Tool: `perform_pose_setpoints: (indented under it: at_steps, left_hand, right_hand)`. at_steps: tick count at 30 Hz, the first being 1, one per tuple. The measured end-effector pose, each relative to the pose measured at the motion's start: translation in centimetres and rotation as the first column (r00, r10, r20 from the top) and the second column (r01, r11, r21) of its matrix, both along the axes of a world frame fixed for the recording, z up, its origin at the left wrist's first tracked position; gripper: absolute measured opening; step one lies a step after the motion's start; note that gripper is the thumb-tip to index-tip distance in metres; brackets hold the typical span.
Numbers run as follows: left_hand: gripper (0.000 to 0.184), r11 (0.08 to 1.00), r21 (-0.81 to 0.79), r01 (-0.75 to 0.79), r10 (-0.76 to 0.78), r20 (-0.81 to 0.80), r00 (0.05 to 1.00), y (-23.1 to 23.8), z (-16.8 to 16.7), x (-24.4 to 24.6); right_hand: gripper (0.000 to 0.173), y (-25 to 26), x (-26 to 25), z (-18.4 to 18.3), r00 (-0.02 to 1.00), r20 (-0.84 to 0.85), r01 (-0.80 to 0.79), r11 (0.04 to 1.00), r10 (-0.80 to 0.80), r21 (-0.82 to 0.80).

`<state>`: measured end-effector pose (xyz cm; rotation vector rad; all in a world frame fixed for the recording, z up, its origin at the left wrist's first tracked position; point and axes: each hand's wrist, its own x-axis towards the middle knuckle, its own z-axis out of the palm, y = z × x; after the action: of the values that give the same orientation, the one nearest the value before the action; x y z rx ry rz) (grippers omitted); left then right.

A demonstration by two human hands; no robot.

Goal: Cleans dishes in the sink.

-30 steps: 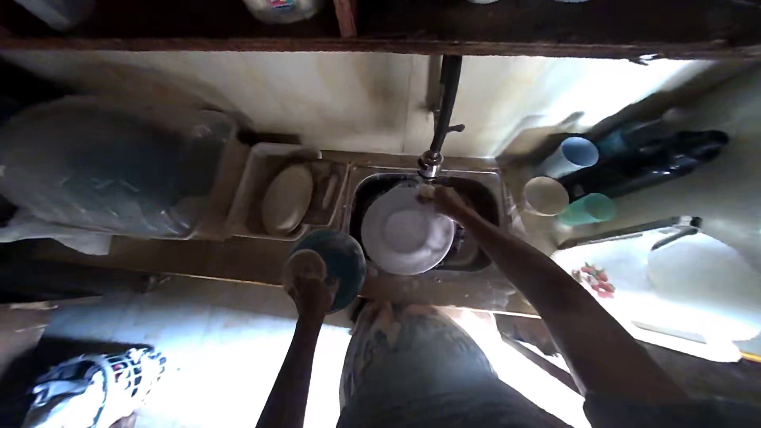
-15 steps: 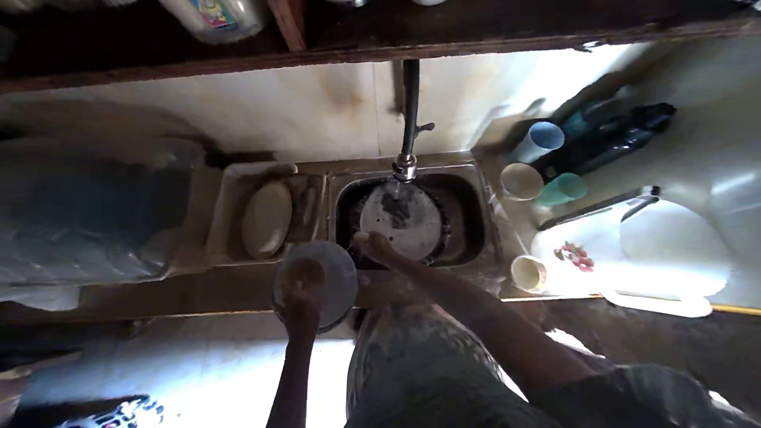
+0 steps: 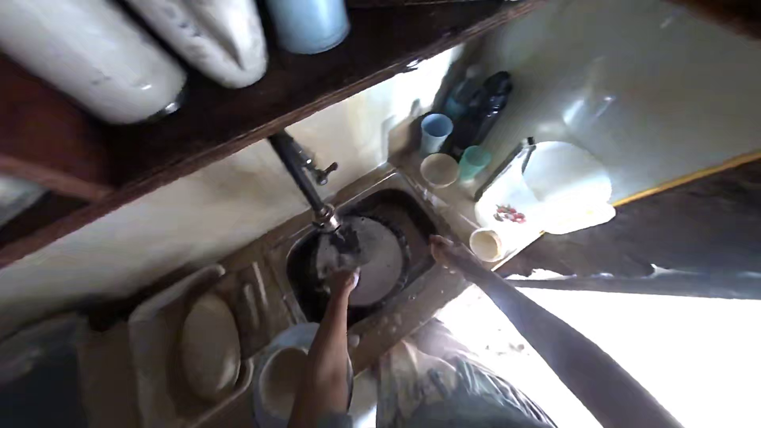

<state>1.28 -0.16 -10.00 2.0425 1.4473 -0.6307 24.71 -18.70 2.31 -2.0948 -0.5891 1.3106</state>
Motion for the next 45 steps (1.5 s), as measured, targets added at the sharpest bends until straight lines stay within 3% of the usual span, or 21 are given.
perform_pose_setpoints:
  at_steps: [2, 4, 7, 9, 12, 14, 16, 18, 21, 27, 29, 31, 34, 36, 37, 39, 41, 42, 43, 45]
  left_hand:
    - [0.06, 1.0, -0.03, -0.004, 0.005, 0.019, 1.0, -1.3, -0.5, 2.6]
    - [0.053, 0.993, -0.051, 0.105, -0.101, 0.063, 0.993, -3.6, -0.7, 4.7]
    - [0.05, 0.953, -0.178, 0.244, -0.22, 0.143, 0.965, -6.0, -1.7, 4.9]
    - [0.051, 0.94, -0.221, 0.26, -0.245, 0.094, 0.965, -5.7, -1.5, 3.5]
    - [0.042, 0.962, -0.086, 0.258, -0.258, 0.009, 0.966, -4.4, -0.2, 1.4]
    - [0.035, 0.938, 0.155, 0.31, -0.329, 0.117, 0.937, -3.6, 0.4, 0.9]
    - [0.029, 0.868, 0.321, 0.378, -0.461, 0.241, 0.854, -3.6, 1.5, 0.3]
    - [0.032, 0.843, 0.299, 0.447, -0.519, 0.233, 0.822, -3.9, 2.4, -0.6]
    - [0.035, 0.895, 0.027, 0.445, -0.445, 0.092, 0.891, -3.8, 3.7, -1.8]
    - [0.032, 0.915, -0.261, 0.309, -0.24, 0.263, 0.934, -2.5, 4.3, -5.3]
    - [0.026, 0.953, -0.275, 0.129, -0.018, 0.372, 0.928, -2.3, 3.5, -6.5]
    - [0.024, 0.971, -0.238, -0.034, 0.119, 0.354, 0.928, -2.3, 3.5, -7.0]
    - [0.034, 0.992, -0.121, -0.044, 0.064, 0.172, 0.983, -2.7, 4.7, -7.0]
    - [0.049, 0.979, -0.123, -0.165, 0.19, 0.237, 0.953, -3.5, 6.0, -7.0]
    - [0.05, 0.937, -0.181, -0.3, 0.349, 0.389, 0.853, -3.8, 6.6, -6.9]
    - [0.039, 0.753, -0.445, -0.485, 0.646, 0.639, 0.417, -4.6, 8.4, -5.7]
    - [0.026, 0.55, -0.735, -0.395, 0.778, 0.624, -0.077, -5.3, 11.2, -3.7]
    - [0.026, 0.471, -0.833, -0.29, 0.799, 0.542, -0.26, -5.7, 12.3, -2.7]
    - [0.029, 0.413, -0.889, -0.199, 0.807, 0.458, -0.372, -6.4, 13.4, -1.6]
    - [0.03, 0.364, -0.913, -0.183, 0.807, 0.408, -0.426, -7.9, 15.1, 0.0]
  right_hand:
    - [0.045, -3.4, 0.9, 1.5, 0.983, -0.02, 0.182, 0.983, -0.182, -0.004]
    - [0.043, -5.8, 2.0, 1.1, 0.958, -0.002, 0.285, 0.958, -0.285, -0.013]
    - [0.039, -7.1, 3.8, 1.7, 0.979, 0.185, 0.103, 0.991, -0.087, -0.08]
    - [0.037, -7.3, 4.5, 2.1, 0.955, 0.29, 0.099, 0.989, -0.064, -0.106]
    - [0.03, -7.4, 5.0, 1.7, 0.854, 0.519, 0.088, 0.988, -0.008, -0.13]
    - [0.026, -7.5, 5.6, -0.9, 0.762, 0.647, 0.1, 0.992, -0.024, -0.081]
    - [0.027, -7.2, 5.8, -3.5, 0.749, 0.663, 0.112, 0.987, -0.008, -0.115]
    - [0.036, -6.6, 5.6, -4.7, 0.825, 0.554, 0.069, 0.953, 0.113, -0.297]
    - [0.048, -5.5, 4.6, -3.6, 0.892, 0.408, -0.031, 0.927, 0.195, -0.375]
    - [0.046, -5.6, 5.6, -2.6, 0.9, 0.351, -0.114, 0.917, 0.258, -0.382]
    - [0.049, -5.2, 6.1, -2.2, 0.895, 0.349, -0.128, 0.909, 0.279, -0.397]
    - [0.051, -4.8, 6.0, -0.7, 0.902, 0.35, -0.098, 0.909, 0.253, -0.404]
    - [0.053, -3.6, 6.1, 0.6, 0.909, 0.376, -0.015, 0.916, 0.179, -0.401]
    - [0.051, -2.1, 5.6, 0.9, 0.929, 0.355, 0.004, 0.953, 0.109, -0.304]
    - [0.048, -1.0, 5.2, 0.6, 0.943, 0.326, -0.004, 0.981, 0.069, -0.195]
    - [0.041, 1.8, 3.3, -0.5, 0.969, 0.24, -0.067, 0.998, 0.065, -0.003]
    - [0.046, 4.7, -0.1, -1.0, 0.951, 0.187, -0.263, 0.962, 0.246, 0.069]
    - [0.048, 6.2, -2.4, -0.2, 0.925, 0.177, -0.357, 0.929, 0.337, 0.098]
    - [0.045, 7.4, -5.0, 1.0, 0.938, 0.106, -0.344, 0.921, 0.33, 0.183]
    - [0.037, 9.9, -9.9, 1.6, 0.964, -0.201, -0.097, 0.933, 0.175, 0.348]
